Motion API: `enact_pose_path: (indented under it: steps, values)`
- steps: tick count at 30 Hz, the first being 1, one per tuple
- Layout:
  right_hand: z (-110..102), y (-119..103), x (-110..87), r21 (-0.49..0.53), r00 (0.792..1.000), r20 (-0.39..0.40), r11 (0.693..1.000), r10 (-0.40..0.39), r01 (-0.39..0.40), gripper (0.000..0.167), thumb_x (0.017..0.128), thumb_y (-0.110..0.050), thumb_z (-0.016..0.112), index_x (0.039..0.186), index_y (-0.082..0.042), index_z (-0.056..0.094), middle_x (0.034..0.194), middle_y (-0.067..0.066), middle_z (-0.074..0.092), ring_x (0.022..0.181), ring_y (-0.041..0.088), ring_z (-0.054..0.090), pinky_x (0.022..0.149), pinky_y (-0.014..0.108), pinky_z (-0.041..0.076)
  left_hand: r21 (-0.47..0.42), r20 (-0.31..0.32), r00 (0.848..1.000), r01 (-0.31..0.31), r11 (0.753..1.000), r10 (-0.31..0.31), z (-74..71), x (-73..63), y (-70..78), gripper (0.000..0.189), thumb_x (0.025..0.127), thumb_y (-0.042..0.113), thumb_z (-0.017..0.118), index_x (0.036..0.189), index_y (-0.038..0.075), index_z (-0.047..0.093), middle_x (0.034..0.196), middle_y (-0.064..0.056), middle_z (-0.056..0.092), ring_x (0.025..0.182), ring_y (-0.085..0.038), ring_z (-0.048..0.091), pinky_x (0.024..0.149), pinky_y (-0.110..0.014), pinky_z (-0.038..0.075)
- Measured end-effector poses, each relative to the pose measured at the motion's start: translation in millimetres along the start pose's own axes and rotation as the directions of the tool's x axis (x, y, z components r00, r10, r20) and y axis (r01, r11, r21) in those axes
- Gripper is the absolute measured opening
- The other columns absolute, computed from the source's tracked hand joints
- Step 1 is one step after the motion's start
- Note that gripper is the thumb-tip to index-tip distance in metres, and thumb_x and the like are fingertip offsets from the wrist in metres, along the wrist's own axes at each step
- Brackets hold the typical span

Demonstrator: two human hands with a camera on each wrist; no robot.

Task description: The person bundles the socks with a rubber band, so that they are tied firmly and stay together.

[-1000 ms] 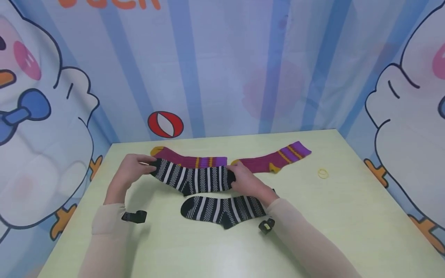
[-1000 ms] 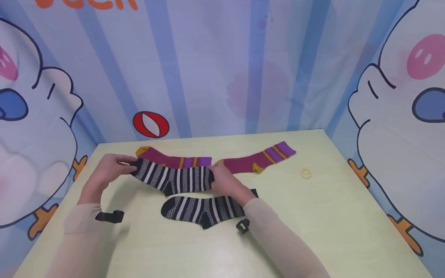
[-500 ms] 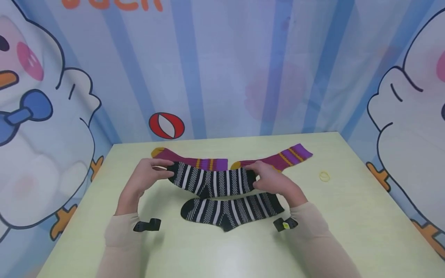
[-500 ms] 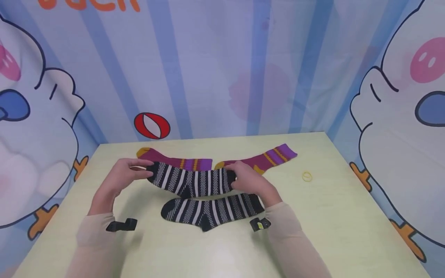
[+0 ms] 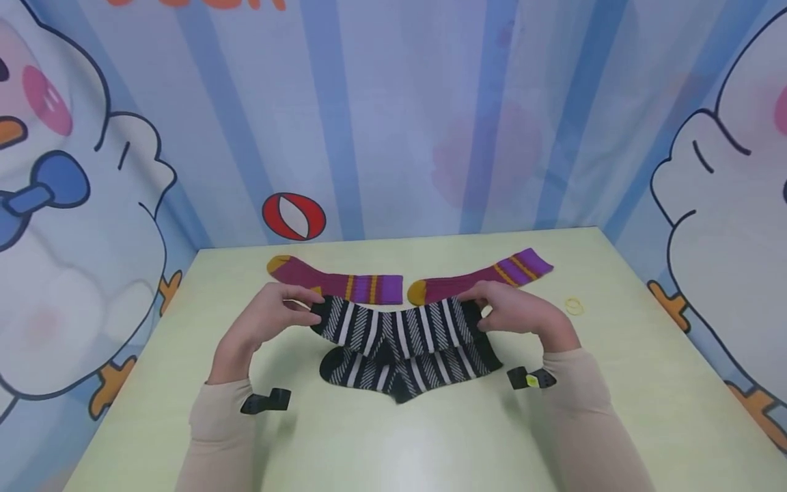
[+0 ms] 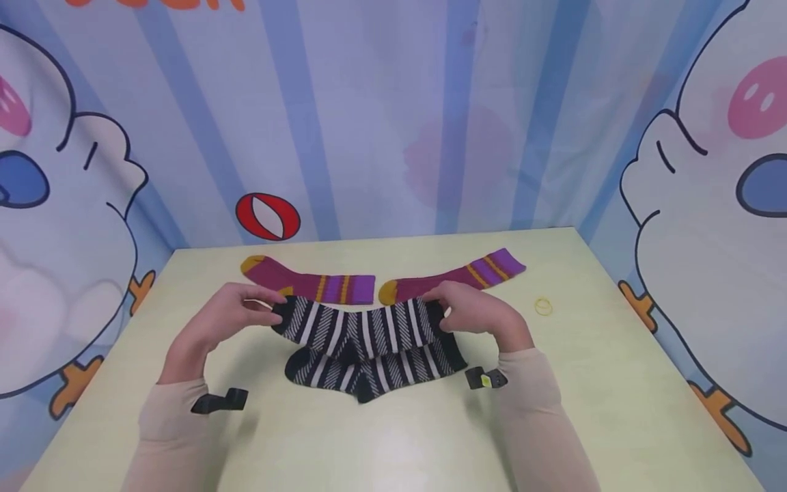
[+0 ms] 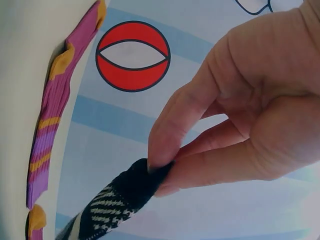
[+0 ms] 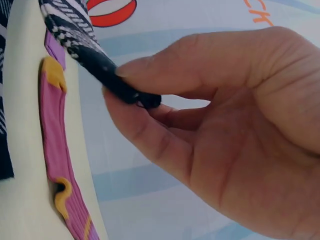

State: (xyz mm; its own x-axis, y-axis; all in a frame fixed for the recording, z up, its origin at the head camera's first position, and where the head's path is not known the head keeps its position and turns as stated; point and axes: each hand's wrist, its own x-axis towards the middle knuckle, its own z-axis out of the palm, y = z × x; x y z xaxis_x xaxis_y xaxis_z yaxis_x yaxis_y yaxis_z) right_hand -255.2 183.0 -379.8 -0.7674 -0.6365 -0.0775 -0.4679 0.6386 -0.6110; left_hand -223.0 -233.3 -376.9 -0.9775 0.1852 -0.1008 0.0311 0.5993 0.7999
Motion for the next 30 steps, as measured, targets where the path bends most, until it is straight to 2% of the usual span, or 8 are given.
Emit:
enact_pose_path:
  steps: [5,9,12,17,21,26,30]
  values:
    - [-8.1,4.1,-10.5,-0.013,0.999,0.037,0.999,0.035,-0.034,0.052,0.081,0.007,0.064,0.133,0.005,0.059,0.122,0.015,0.061,0.108,0.033,0.058,0.08,0.035,0.054,0.031,0.067,0.998,-0.018,0.999,0.016,3.2,-1.3,1.8,0.03,0.088,0.013,0.077,0.117,0.005,0.072,0.112,-0.012,0.067,0.098,-0.027,0.064,0.091,-0.048,0.05]
    - [-13.7,6.9,-17.0,-0.036,0.997,0.063,0.999,0.042,-0.039,0.052,0.081,0.007,0.064,0.132,0.005,0.06,0.123,0.016,0.061,0.11,0.035,0.058,0.079,0.034,0.054,0.024,0.125,0.99,-0.074,0.997,0.07,5.6,0.5,2.8,0.029,0.087,0.012,0.078,0.115,0.004,0.073,0.111,-0.01,0.068,0.095,-0.025,0.065,0.09,-0.046,0.051]
    - [-15.8,8.1,-19.1,-0.048,0.996,0.084,0.998,0.041,-0.037,0.052,0.081,0.007,0.064,0.133,0.005,0.06,0.126,0.017,0.06,0.111,0.037,0.059,0.08,0.036,0.054,0.03,0.169,0.982,-0.093,0.995,0.087,6.6,1.4,3.3,0.028,0.086,0.013,0.079,0.112,0.006,0.073,0.109,-0.008,0.07,0.094,-0.023,0.066,0.09,-0.046,0.051]
    - [-19.3,6.8,-18.1,-0.052,0.993,0.096,0.997,0.064,-0.059,0.051,0.081,0.008,0.065,0.132,0.006,0.059,0.129,0.02,0.059,0.112,0.038,0.06,0.084,0.039,0.055,0.029,0.237,0.968,-0.095,0.995,0.085,5.6,3.5,7.6,0.026,0.085,0.013,0.08,0.108,0.007,0.073,0.1,-0.005,0.071,0.091,-0.023,0.066,0.089,-0.045,0.051]
    - [-22.5,6.3,-16.9,-0.046,0.991,0.103,0.995,0.089,-0.085,0.052,0.081,0.009,0.064,0.133,0.006,0.059,0.127,0.019,0.061,0.112,0.036,0.06,0.085,0.041,0.055,0.034,0.264,0.96,-0.101,0.994,0.089,5.2,5.3,10.8,0.025,0.084,0.013,0.081,0.106,0.006,0.073,0.1,-0.006,0.07,0.091,-0.024,0.065,0.087,-0.044,0.052]
    - [-18.6,9.8,-18.2,-0.051,0.978,0.166,0.991,0.128,-0.121,0.051,0.08,0.008,0.065,0.131,0.004,0.061,0.122,0.014,0.065,0.109,0.031,0.062,0.088,0.042,0.054,0.048,0.335,0.94,-0.083,0.995,0.062,10.4,3.4,8.4,0.022,0.083,0.013,0.082,0.103,0.008,0.074,0.099,-0.005,0.069,0.09,-0.024,0.064,0.083,-0.04,0.053]
    - [-11.2,14.3,-16.8,-0.033,0.968,0.217,0.992,0.123,-0.119,0.049,0.08,0.006,0.066,0.129,0.002,0.063,0.119,0.012,0.066,0.107,0.027,0.063,0.09,0.041,0.053,0.066,0.385,0.922,-0.076,0.995,0.045,17.1,3.5,2.8,0.018,0.083,0.012,0.082,0.099,0.01,0.074,0.095,-0.005,0.069,0.09,-0.024,0.063,0.08,-0.038,0.052]
